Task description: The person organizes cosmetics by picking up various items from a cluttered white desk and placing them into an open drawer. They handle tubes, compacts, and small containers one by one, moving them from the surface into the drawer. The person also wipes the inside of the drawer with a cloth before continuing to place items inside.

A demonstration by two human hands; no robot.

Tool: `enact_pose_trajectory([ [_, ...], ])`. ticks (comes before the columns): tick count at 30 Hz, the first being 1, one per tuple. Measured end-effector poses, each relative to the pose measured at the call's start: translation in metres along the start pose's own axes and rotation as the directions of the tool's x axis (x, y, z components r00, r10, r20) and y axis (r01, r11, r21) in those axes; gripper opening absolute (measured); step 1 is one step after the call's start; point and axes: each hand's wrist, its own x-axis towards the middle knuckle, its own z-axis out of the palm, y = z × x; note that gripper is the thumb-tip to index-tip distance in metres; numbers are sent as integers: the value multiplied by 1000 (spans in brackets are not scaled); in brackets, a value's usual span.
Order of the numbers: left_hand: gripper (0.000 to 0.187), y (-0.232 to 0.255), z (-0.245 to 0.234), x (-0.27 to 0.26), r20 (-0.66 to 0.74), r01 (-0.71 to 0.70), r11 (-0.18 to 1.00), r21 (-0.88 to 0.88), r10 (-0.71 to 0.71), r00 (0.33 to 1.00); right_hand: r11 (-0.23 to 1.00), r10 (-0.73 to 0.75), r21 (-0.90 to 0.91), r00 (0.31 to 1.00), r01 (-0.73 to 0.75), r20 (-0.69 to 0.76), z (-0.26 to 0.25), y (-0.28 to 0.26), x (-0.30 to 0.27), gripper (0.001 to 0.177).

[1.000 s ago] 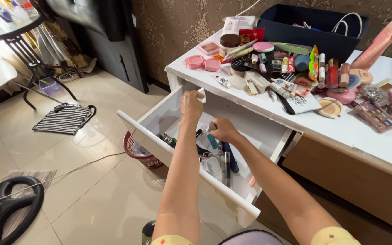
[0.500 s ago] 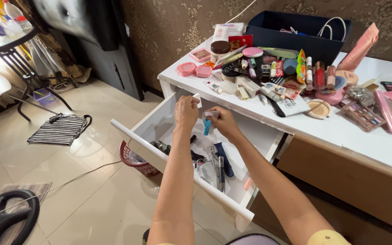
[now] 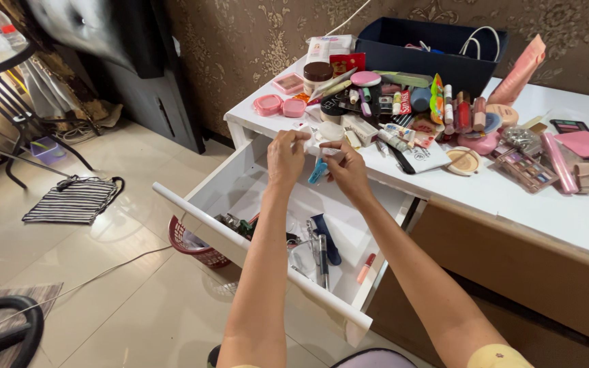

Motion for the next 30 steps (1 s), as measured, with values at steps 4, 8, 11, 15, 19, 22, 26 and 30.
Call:
enact_pose_trajectory([
  [4,19,18,12,13,105,145,982,-122,-133,986,999,-52,-9,998,52,-18,-16,-17,4,25],
  [8,17,31,30,25,75,133,978,-162,-122,990,994,-102,-37,992,100,-77,-35,-46,13,24],
  [11,18,40,46,28,82,143,967,-211,-129,988,991,-73,-122,978,49,-197,-55,-69,23,23],
  [15,19,45,56,22,33,3,991,-137,1,999,972,-231,-118,915,202,-330,-96,-85,45,25],
  [19,23,46,60,16,68,36,992,-124,-28,997,909,-388,-314,833,274,-394,-152,-87,71,26],
  [22,25,47,62,13,77,-1,990,-138,12,997,883,-413,-409,796,231,-443,-185,-77,89,27],
  [26,31,47,65,12,104,-32,980,-195,53,993,870,-264,-493,820,-25,-508,-225,-47,110,43],
  [30,29,41,65,11,62,-90,975,-201,104,993,726,-551,-664,730,181,-404,-249,-18,124,42],
])
